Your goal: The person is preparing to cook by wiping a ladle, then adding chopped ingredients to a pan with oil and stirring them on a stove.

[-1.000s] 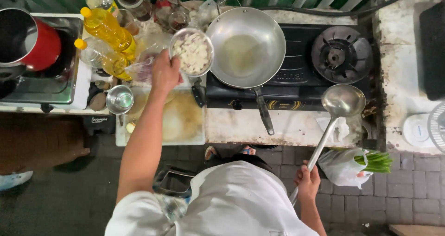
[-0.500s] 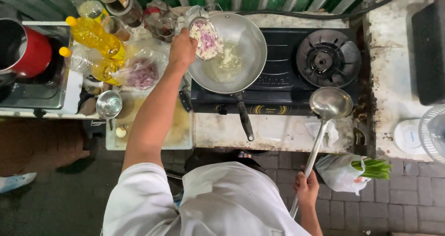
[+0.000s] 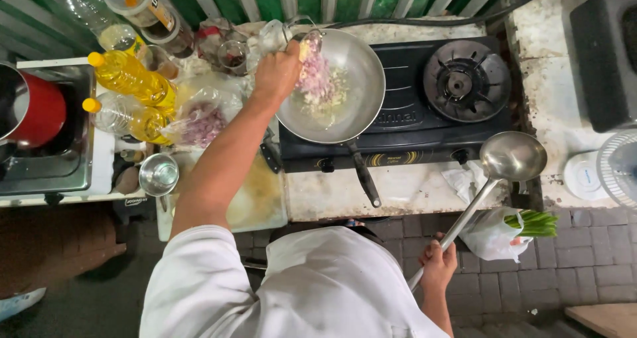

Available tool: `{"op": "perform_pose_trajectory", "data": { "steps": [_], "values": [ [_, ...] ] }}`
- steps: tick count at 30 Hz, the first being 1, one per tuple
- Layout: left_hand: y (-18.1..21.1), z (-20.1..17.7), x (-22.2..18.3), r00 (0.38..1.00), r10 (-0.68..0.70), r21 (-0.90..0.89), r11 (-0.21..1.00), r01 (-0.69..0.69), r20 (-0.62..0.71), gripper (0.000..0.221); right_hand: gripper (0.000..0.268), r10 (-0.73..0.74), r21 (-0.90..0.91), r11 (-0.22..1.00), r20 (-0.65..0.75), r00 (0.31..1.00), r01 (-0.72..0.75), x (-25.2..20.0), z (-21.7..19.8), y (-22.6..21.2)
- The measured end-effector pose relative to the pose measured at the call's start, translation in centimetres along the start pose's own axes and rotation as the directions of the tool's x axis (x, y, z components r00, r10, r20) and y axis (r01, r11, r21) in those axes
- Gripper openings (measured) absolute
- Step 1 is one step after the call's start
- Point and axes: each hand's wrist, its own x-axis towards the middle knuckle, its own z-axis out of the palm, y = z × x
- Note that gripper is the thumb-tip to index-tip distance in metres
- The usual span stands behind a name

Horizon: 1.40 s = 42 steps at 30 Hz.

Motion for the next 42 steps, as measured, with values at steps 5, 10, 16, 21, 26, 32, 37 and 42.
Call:
{"op": "perform_pose_trajectory", "data": {
  "steps": [5, 10, 16, 21, 26, 32, 37, 42],
  "values": [
    [1.4, 0.5, 0.3, 0.965, 0.142, 0.199, 0.975, -0.098, -0.22, 0.016, 0.015, -0.031, -0.037, 0.999, -0.014, 0.999, 0.03, -0.6, -0.1, 1.1],
    [2.9, -2.4, 0.9, 0.913, 0.32, 0.212, 0.939, -0.27, -0.253, 0.025, 0.014, -0.023, -0.003, 1.0, 0.027, 0.999, 0.023, -0.5, -0.4, 2.5],
    [3.0, -2.1, 0.9, 0.902, 0.324, 0.196, 0.941, -0.276, -0.285, 0.015, 0.021, -0.1, -0.06, 0.992, 0.149, 0.984, 0.109, 0.1, -0.1, 1.2],
    [2.7, -0.8, -0.8, 0.961, 0.102, 0.059, 0.994, -0.09, -0.259, 0.021, 0.047, -0.008, -0.021, 1.0, 0.306, 0.952, 0.015, 0.3, 0.1, -2.8],
    [1.1, -2.0, -1.5, 0.862, -0.469, -0.629, 0.616, 0.474, 0.191, 0.026, 0.035, -0.091, -0.077, 0.985, 0.545, 0.834, 0.157, 0.6, 3.8, -6.9],
    [-0.5, -2.5, -4.1, 0.779, -0.531, -0.852, 0.185, 0.49, 0.333, 0.02, 0.053, -0.192, -0.401, 0.807, 0.518, 0.834, 0.434, 0.9, 6.9, -9.4],
    [-0.7, -7.4, -5.6, 0.839, -0.441, -0.806, 0.341, 0.485, 0.318, 0.025, 0.055, -0.172, -0.168, 0.942, 0.501, 0.848, 0.29, 2.1, 5.8, -7.1],
    [1.1, -9.9, -4.6, 0.87, -0.349, -0.702, 0.518, 0.489, 0.348, 0.028, 0.056, -0.322, -0.329, 0.789, 0.498, 0.805, 0.519, 4.7, 4.8, -4.2]
  ]
}}
